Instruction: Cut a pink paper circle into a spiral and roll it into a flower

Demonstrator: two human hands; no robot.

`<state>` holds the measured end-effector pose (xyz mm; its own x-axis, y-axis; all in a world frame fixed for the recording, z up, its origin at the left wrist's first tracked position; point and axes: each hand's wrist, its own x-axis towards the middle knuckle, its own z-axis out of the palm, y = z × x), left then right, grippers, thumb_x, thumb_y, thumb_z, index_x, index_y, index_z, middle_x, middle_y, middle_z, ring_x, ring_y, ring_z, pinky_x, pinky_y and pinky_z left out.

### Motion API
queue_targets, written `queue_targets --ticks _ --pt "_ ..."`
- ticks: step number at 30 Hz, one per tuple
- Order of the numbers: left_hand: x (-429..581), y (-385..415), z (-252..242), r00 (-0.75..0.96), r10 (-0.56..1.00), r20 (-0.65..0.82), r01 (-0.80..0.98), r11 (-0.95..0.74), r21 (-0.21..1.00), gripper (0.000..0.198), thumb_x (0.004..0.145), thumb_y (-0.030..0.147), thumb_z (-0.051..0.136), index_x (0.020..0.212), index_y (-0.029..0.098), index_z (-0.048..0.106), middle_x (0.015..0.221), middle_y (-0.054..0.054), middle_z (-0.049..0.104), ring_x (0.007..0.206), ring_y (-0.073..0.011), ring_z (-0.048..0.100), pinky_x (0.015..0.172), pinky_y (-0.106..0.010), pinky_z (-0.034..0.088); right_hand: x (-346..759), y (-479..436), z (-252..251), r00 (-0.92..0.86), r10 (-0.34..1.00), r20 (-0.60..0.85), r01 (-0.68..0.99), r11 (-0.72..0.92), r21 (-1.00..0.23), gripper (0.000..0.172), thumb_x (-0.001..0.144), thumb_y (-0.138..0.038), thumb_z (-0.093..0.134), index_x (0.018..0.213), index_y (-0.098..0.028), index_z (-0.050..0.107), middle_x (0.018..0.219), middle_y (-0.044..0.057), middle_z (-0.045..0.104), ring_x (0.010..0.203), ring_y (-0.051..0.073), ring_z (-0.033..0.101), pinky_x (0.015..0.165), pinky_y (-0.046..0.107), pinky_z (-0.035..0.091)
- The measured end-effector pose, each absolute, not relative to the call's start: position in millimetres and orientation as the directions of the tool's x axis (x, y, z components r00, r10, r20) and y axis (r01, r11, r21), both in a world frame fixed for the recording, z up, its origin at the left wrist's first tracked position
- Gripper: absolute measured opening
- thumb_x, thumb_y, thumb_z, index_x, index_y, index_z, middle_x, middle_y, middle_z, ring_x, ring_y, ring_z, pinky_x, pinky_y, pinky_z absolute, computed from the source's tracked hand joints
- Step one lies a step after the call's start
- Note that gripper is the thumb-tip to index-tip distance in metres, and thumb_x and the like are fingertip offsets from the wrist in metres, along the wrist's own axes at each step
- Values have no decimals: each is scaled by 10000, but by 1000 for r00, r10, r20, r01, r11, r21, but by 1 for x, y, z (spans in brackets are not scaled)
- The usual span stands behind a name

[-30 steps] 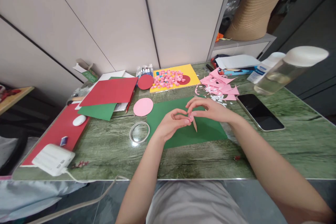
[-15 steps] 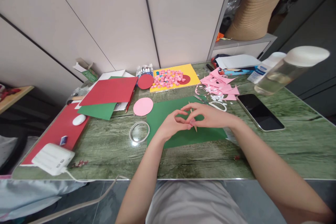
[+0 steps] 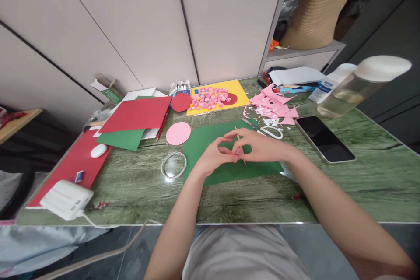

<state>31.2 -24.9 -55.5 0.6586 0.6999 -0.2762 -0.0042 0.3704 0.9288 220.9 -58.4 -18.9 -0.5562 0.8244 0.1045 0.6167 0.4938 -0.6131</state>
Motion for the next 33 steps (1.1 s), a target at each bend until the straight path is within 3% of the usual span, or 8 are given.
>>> queue_targets --ticks 10,21,27,33 --pt "33 -25 -53 602 724 -337 -27 440 898 592 572 187 778 1102 163 515 736 -37 681 632 -98 597 633 -227 406 220 -56 -21 -483 858 177 628 480 -613 88 727 -160 626 684 -234 647 1290 27 496 1162 274 483 900 464 443" --pt "31 -23 -49 634 704 -320 -100 485 869 513 593 183 770 1059 183 556 790 -25 679 686 -86 612 678 -225 433 223 -58 -12 -425 877 223 601 457 -655 61 761 -217 618 702 -220 633 1274 36 499 1144 236 501 923 424 437" --pt "33 -24 -49 579 766 -280 -83 397 914 505 580 182 775 1030 168 547 772 -28 694 740 -129 651 736 -264 466 226 -55 -15 -457 876 153 621 438 -650 145 791 -200 578 859 -271 685 1265 22 513 1025 209 569 864 392 470" --pt "35 -23 -53 515 842 -160 -61 223 973 512 603 192 754 1059 169 520 767 -31 696 765 -154 666 790 -324 495 225 -53 -16 -398 903 162 670 406 -621 180 836 -255 536 899 -280 703 1226 38 543 1059 222 546 905 412 433"
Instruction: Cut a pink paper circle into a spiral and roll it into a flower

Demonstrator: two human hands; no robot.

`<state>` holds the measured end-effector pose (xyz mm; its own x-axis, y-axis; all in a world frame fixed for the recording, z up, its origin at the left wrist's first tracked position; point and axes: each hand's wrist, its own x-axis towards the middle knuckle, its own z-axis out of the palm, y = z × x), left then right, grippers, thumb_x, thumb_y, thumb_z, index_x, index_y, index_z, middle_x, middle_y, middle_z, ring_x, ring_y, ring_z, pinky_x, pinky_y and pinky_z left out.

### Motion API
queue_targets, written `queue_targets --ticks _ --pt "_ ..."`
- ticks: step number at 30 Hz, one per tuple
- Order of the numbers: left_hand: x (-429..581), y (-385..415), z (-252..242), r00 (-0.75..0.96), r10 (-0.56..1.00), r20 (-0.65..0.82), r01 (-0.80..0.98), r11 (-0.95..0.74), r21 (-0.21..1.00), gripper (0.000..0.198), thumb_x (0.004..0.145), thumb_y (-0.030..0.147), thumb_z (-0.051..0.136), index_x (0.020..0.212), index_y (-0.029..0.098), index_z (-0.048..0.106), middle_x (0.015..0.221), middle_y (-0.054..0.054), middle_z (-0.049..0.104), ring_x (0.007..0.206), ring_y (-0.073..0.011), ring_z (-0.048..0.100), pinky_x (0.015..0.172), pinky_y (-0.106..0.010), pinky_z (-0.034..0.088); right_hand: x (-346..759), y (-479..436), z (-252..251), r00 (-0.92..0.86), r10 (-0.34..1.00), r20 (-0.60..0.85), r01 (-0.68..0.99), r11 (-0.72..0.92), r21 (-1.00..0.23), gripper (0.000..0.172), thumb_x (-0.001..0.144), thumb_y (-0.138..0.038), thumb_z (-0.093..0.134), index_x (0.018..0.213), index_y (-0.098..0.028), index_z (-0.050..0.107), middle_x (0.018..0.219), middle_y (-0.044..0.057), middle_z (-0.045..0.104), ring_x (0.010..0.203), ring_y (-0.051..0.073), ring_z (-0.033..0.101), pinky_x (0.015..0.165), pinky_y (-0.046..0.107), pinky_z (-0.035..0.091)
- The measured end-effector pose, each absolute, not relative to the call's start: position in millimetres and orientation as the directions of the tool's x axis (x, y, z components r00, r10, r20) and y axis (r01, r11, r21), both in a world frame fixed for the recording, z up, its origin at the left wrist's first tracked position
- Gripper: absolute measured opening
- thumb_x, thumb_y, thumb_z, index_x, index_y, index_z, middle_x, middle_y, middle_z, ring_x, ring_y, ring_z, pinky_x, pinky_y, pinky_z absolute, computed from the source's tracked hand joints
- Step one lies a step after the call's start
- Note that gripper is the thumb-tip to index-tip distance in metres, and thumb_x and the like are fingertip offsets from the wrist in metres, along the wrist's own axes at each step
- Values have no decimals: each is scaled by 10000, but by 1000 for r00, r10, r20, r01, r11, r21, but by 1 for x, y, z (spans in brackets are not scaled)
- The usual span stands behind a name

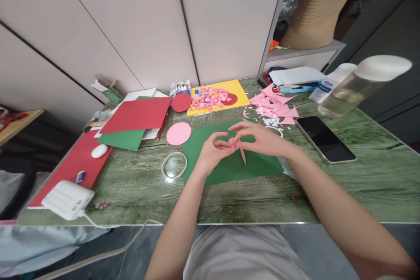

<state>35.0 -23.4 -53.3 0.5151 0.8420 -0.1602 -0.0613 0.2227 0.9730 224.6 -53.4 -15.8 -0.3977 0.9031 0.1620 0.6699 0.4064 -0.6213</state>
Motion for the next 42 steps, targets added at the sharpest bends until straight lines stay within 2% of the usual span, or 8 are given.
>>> queue_targets --ticks 9,13,16,19,22,27,33,42 --pt "41 -30 -53 347 935 76 44 -97 994 440 660 168 691 1061 195 511 799 -18 668 760 -135 645 823 -323 490 216 -52 -21 -319 901 295 707 433 -558 100 796 -288 613 857 -253 685 1186 46 564 1104 235 511 953 421 374" --pt "42 -34 -47 252 938 239 103 -272 957 408 702 165 653 1074 196 488 824 -20 667 758 -132 646 807 -317 498 215 -51 -21 -125 913 388 673 366 -643 94 808 -283 583 813 -210 641 1029 61 620 974 219 572 868 374 420" --pt "43 -37 -43 207 923 323 78 -345 935 411 714 154 643 1083 194 468 832 -21 668 767 -130 647 818 -321 498 213 -48 -24 -24 966 256 588 221 -778 158 807 -335 563 771 -192 619 815 40 652 786 205 604 735 336 452" --pt "43 -38 -42 200 909 365 43 -381 924 416 717 154 645 1088 193 461 829 -23 666 770 -134 646 818 -328 498 209 -47 -26 -97 991 94 430 127 -894 258 800 -419 546 753 -186 648 775 30 671 759 205 610 699 315 448" --pt "44 -39 -42 209 896 391 32 -406 913 418 716 146 644 1088 193 460 827 -23 663 763 -135 644 815 -333 497 205 -48 -25 -100 991 87 336 116 -935 275 791 -422 550 724 -176 654 739 22 657 742 192 599 670 290 431" --pt "44 -40 -42 217 875 432 98 -460 883 407 720 140 632 1086 202 464 830 -15 660 767 -133 641 823 -330 488 204 -50 -23 -58 993 107 395 121 -911 271 791 -396 561 673 -166 642 644 1 612 637 156 550 588 259 388" --pt "44 -42 -43 233 847 478 306 -530 791 384 733 140 608 1087 219 480 866 1 669 782 -124 641 849 -312 463 203 -54 -18 -48 983 180 574 175 -800 234 819 -331 541 698 -171 663 711 14 660 707 169 580 668 272 401" --pt "44 -38 -55 304 794 526 511 -602 614 432 729 82 565 1123 222 460 937 8 675 798 -123 637 857 -300 426 197 -56 -21 -138 958 252 726 270 -632 209 841 -243 508 744 -177 681 752 33 673 717 177 585 656 279 393"
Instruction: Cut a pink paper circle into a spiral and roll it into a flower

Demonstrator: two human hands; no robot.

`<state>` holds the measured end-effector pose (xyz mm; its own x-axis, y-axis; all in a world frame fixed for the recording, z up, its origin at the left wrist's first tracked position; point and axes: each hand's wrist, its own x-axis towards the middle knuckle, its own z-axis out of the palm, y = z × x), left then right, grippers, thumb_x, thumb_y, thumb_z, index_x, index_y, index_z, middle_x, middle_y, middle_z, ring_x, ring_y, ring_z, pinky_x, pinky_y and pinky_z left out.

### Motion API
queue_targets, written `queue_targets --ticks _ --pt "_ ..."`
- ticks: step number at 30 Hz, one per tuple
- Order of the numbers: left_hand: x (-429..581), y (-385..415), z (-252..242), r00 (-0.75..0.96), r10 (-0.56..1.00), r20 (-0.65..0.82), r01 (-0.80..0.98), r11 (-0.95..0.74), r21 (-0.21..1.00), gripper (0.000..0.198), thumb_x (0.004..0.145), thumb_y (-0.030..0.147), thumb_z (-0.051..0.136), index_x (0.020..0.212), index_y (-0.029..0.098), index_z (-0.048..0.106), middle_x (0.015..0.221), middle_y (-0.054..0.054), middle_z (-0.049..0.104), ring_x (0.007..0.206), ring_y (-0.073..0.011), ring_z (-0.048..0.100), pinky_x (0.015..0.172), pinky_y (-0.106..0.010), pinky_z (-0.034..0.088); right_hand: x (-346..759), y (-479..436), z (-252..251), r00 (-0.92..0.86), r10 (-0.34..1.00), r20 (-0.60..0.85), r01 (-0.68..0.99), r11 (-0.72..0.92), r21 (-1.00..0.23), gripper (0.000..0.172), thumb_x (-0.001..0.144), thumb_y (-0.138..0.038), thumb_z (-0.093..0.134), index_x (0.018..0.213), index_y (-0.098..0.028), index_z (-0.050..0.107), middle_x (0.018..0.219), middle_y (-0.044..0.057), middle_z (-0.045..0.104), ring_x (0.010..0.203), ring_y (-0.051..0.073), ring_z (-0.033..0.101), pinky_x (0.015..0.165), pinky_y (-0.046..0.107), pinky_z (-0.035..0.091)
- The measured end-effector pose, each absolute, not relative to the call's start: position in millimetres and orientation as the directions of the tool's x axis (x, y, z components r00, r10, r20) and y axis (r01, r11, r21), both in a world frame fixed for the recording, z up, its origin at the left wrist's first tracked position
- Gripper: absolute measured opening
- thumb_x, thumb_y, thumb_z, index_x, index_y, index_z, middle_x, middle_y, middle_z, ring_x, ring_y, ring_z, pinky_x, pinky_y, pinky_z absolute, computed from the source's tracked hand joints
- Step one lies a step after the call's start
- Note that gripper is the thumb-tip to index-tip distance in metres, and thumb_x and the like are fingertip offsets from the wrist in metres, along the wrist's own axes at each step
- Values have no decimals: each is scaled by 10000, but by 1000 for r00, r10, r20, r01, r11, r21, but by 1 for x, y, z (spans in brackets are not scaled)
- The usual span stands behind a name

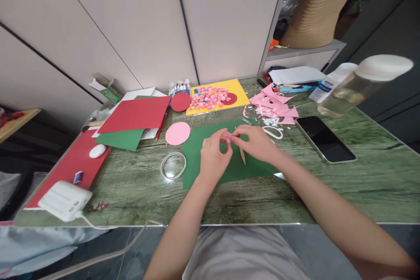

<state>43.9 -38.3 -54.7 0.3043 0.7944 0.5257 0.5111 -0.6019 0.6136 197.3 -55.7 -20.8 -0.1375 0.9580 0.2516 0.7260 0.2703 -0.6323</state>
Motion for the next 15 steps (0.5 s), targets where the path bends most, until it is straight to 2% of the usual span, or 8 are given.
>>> queue_targets --ticks 4,9,12,15 --pt "43 -37 -57 338 794 505 562 -601 568 448 738 78 551 1151 219 448 930 -9 671 813 -147 630 840 -317 420 193 -55 -26 -137 959 249 731 267 -628 197 825 -260 530 741 -190 694 740 37 675 733 194 579 664 295 388" --pt "43 -36 -59 370 802 470 597 -592 541 451 739 67 546 1153 214 447 931 -17 665 854 -165 625 843 -333 409 188 -53 -35 -61 973 221 703 199 -683 155 770 -295 592 703 -205 699 726 41 674 748 218 577 666 314 376" --pt "44 -36 -59 360 816 453 590 -575 567 452 736 59 542 1149 218 449 940 -15 664 843 -163 629 848 -341 409 188 -51 -40 -5 983 183 649 142 -747 160 761 -302 594 688 -202 695 721 36 671 713 206 583 650 308 381" --pt "44 -37 -55 324 839 438 536 -544 646 443 739 68 541 1144 221 449 967 -15 659 808 -143 632 854 -337 424 190 -50 -43 25 992 120 549 86 -831 199 756 -355 604 684 -193 694 716 33 679 701 201 595 642 301 397"
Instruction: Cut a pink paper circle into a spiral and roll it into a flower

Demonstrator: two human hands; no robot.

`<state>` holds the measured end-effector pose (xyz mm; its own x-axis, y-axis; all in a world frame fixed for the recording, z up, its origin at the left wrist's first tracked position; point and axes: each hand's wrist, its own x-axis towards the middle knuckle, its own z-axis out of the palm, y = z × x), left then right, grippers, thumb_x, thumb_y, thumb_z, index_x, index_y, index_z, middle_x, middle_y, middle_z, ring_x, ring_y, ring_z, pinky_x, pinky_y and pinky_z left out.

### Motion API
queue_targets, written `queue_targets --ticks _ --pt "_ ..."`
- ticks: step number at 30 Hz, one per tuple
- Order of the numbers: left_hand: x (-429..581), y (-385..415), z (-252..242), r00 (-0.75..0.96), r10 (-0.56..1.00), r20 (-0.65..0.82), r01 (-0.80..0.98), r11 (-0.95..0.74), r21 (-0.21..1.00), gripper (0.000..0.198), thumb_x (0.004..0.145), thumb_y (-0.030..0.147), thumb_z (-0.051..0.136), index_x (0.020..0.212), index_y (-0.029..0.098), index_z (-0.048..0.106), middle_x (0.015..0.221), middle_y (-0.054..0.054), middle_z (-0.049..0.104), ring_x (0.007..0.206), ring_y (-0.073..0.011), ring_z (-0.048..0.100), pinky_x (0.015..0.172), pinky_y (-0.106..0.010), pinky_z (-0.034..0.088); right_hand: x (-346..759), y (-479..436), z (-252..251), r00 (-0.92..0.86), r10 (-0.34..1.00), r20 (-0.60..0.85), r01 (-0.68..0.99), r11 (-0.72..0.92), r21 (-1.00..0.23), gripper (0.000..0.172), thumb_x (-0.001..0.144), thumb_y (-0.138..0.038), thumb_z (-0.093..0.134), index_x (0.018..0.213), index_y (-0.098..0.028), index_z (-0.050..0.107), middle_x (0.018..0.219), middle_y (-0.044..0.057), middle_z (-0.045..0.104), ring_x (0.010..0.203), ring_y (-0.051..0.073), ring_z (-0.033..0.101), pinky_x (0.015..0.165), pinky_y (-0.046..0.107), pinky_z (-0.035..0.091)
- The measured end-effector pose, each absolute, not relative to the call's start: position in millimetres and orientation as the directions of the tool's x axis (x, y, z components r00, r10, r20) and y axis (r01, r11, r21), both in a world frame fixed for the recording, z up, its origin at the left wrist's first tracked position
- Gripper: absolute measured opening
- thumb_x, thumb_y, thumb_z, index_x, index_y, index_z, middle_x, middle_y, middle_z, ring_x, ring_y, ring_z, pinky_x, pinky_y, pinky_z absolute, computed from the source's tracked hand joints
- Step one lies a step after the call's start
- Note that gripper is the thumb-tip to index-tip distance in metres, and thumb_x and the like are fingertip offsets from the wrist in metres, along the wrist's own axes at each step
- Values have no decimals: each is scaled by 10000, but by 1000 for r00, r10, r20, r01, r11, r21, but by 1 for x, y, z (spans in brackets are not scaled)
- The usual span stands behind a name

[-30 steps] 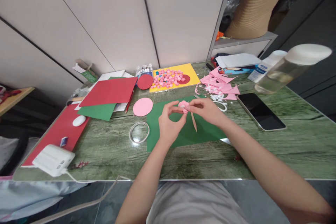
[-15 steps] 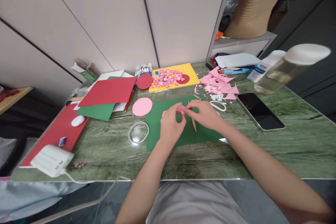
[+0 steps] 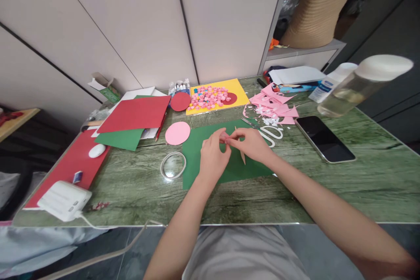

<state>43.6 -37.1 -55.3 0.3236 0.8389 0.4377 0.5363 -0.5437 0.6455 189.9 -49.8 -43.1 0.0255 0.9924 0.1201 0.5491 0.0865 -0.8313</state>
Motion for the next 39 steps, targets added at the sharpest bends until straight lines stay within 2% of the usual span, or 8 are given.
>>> queue_targets --ticks 4,10,15,18,23,31,36,39 --pt "43 -39 -47 255 859 444 421 -512 748 385 753 119 557 1116 214 470 954 -25 652 803 -131 628 821 -311 463 192 -47 -43 28 999 33 364 20 -931 290 738 -447 614 703 -172 699 695 34 682 688 196 604 628 293 427" --pt "43 -40 -43 222 872 436 222 -481 848 393 737 122 598 1102 208 483 985 -35 652 831 -129 632 826 -313 489 194 -46 -43 -49 998 -44 89 -39 -995 295 730 -437 625 751 -157 715 760 46 697 777 186 626 741 302 472" --pt "43 -41 -41 191 876 443 149 -472 869 333 743 148 611 1055 198 506 948 -38 670 839 -136 639 837 -322 491 194 -47 -45 -101 993 -55 17 -53 -998 304 747 -426 618 790 -142 717 798 66 690 784 186 627 772 325 478" --pt "43 -42 -40 184 874 450 201 -482 853 319 746 164 613 1046 201 512 904 -25 678 811 -136 643 844 -329 480 196 -47 -43 -97 995 -27 55 -22 -998 290 747 -419 616 762 -147 713 755 50 680 781 194 618 767 325 467" --pt "42 -41 -41 212 858 467 364 -513 778 339 738 149 603 1056 212 505 888 -9 686 802 -146 640 860 -350 447 198 -47 -37 -87 995 42 220 60 -974 248 768 -392 588 705 -175 691 704 10 669 727 189 604 703 295 441" --pt "44 -40 -45 255 825 504 498 -559 663 348 746 136 586 1065 223 481 900 8 690 750 -132 620 829 -317 396 197 -50 -31 -73 981 182 533 193 -824 217 812 -303 534 720 -190 695 735 24 663 717 189 569 689 300 390" --pt "43 -37 -52 315 816 485 558 -572 601 389 749 105 560 1109 221 467 928 -1 685 795 -151 615 843 -328 357 197 -51 -31 -151 966 210 616 258 -744 223 819 -303 531 718 -201 702 733 37 672 748 204 564 702 306 381" --pt "42 -36 -57 374 807 458 613 -585 530 409 742 99 562 1123 220 477 936 -15 680 831 -173 605 828 -336 341 193 -50 -36 -141 970 197 641 241 -729 219 791 -337 573 662 -204 691 713 42 673 753 217 559 700 314 368"
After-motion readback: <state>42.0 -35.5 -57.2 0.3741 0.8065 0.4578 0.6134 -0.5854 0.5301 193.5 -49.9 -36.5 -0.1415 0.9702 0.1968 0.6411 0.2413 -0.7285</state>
